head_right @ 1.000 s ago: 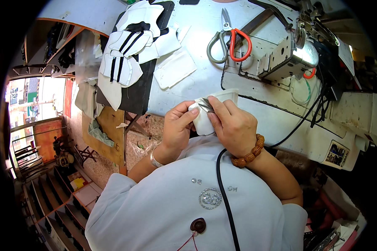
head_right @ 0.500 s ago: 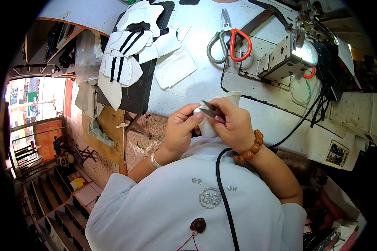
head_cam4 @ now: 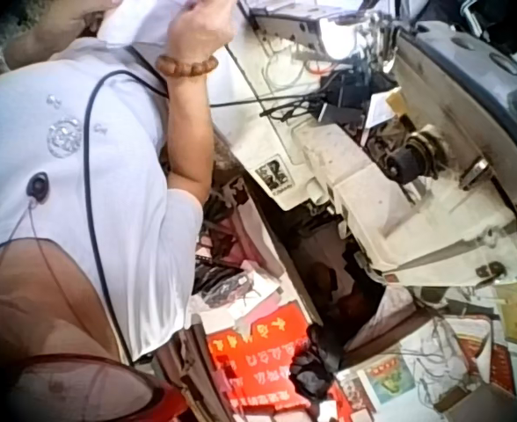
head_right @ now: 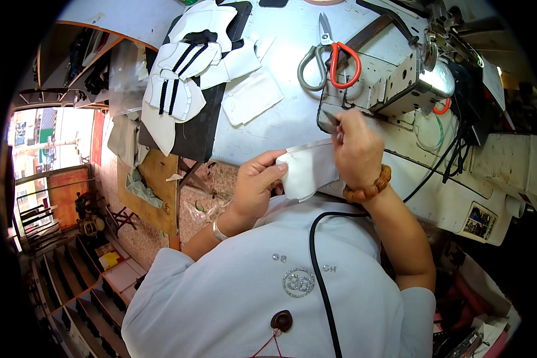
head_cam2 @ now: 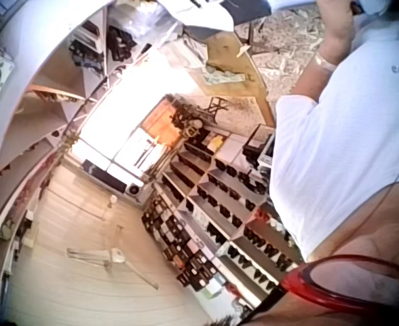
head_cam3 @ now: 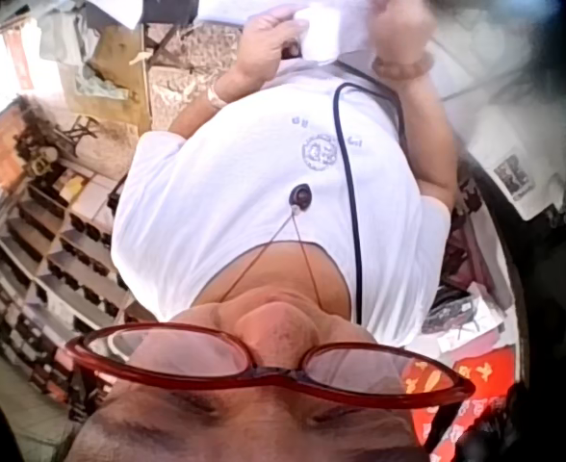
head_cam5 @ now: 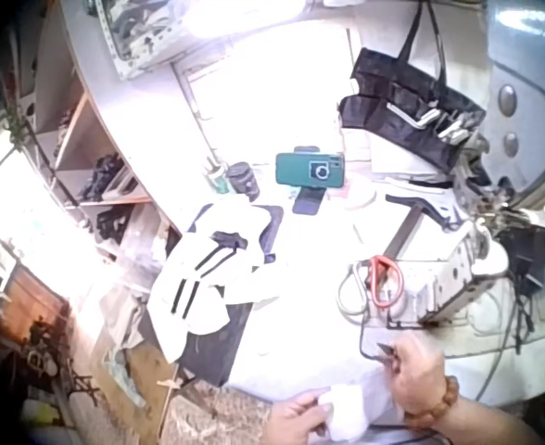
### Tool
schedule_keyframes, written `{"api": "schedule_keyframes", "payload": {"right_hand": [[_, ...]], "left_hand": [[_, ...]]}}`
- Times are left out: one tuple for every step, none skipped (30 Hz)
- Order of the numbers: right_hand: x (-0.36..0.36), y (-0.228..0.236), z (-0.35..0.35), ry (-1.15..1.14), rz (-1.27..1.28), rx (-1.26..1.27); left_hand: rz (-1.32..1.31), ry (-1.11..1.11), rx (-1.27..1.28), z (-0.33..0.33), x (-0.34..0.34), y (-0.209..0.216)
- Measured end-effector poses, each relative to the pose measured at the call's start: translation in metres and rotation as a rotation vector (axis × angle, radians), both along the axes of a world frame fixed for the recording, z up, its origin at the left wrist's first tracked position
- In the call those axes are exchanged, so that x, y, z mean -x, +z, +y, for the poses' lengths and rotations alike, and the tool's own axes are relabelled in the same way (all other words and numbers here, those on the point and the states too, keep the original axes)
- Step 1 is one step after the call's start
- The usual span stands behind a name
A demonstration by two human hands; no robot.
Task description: The person uses small scissors to trim the edges of a white fabric piece held in their left hand. They repeatedly rotate the fabric and snip small sections along the perimeter while seated at a sewing workstation.
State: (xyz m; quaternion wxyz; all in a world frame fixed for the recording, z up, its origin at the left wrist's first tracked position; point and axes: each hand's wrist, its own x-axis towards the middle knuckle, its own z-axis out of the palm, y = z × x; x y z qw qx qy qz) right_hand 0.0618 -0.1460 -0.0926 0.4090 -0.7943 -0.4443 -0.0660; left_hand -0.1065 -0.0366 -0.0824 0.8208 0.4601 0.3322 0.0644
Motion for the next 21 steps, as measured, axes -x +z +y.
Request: {"api": "schedule_keyframes", "payload": {"right_hand": [[0.007, 0.003, -0.003, 0.072, 0.086, 0.005], [0.015, 0.007, -0.006, 0.144, 0.171, 0.01], [0.023, 0.01, -0.007, 0.214, 0.257, 0.015], [0.029, 0.012, -0.006, 0.235, 0.311, 0.022], [0.034, 0.015, -0.005, 0.255, 0.365, 0.029], [0.037, 0.016, -0.005, 0.275, 0.419, 0.037], [0.038, 0.017, -0.005, 0.27, 0.395, 0.044], [0.038, 0.017, -0.004, 0.265, 0.371, 0.05], [0.038, 0.018, -0.003, 0.261, 0.346, 0.056], [0.04, 0.019, -0.003, 0.257, 0.293, 0.08], [0.042, 0.021, -0.002, 0.252, 0.239, 0.104], [0.043, 0.023, -0.002, 0.248, 0.185, 0.128], [0.043, 0.026, 0.0, 0.262, 0.158, 0.141], [0.042, 0.03, 0.002, 0.278, 0.13, 0.154], [0.042, 0.032, 0.003, 0.294, 0.103, 0.167], [0.039, 0.03, 0.005, 0.277, 0.078, 0.168], [0.036, 0.025, 0.006, 0.255, 0.053, 0.169], [0.033, 0.02, 0.007, 0.234, 0.028, 0.17], [0.027, 0.013, 0.005, 0.23, 0.334, 0.159], [0.022, 0.013, 0.005, 0.227, 0.639, 0.145], [0.019, 0.013, 0.007, 0.22, 0.944, 0.13]], "left_hand": [[-0.003, 0.003, -0.023, 0.0, 0.0, 0.0], [-0.006, 0.005, -0.046, -0.001, 0.0, 0.001], [-0.009, 0.006, -0.069, -0.001, 0.0, 0.001], [-0.014, 0.011, -0.096, -0.002, 0.0, 0.001], [-0.019, 0.016, -0.122, -0.003, 0.0, 0.001], [-0.024, 0.021, -0.148, -0.005, -0.001, 0.002], [-0.036, 0.023, -0.182, -0.007, -0.001, 0.002], [-0.049, 0.025, -0.218, -0.008, -0.001, 0.003], [-0.061, 0.027, -0.253, -0.01, -0.001, 0.004], [-0.048, 0.017, -0.322, -0.011, -0.001, 0.006], [-0.035, 0.006, -0.39, -0.012, -0.002, 0.007], [-0.022, -0.004, -0.459, -0.012, -0.002, 0.007], [-0.016, -0.048, -0.5, -0.011, -0.001, 0.005], [-0.009, -0.091, -0.54, -0.009, 0.0, 0.004], [-0.002, -0.134, -0.581, -0.008, 0.0, 0.003], [0.028, -0.151, -0.574, -0.006, 0.001, 0.005], [0.056, -0.171, -0.567, -0.004, 0.001, 0.012], [0.085, -0.191, -0.561, -0.003, 0.0, 0.016], [0.051, -0.145, -0.431, -0.002, -0.001, 0.014], [0.019, -0.094, -0.302, 0.0, -0.002, 0.01], [-0.014, -0.043, -0.174, 0.003, -0.003, 0.005]]}}
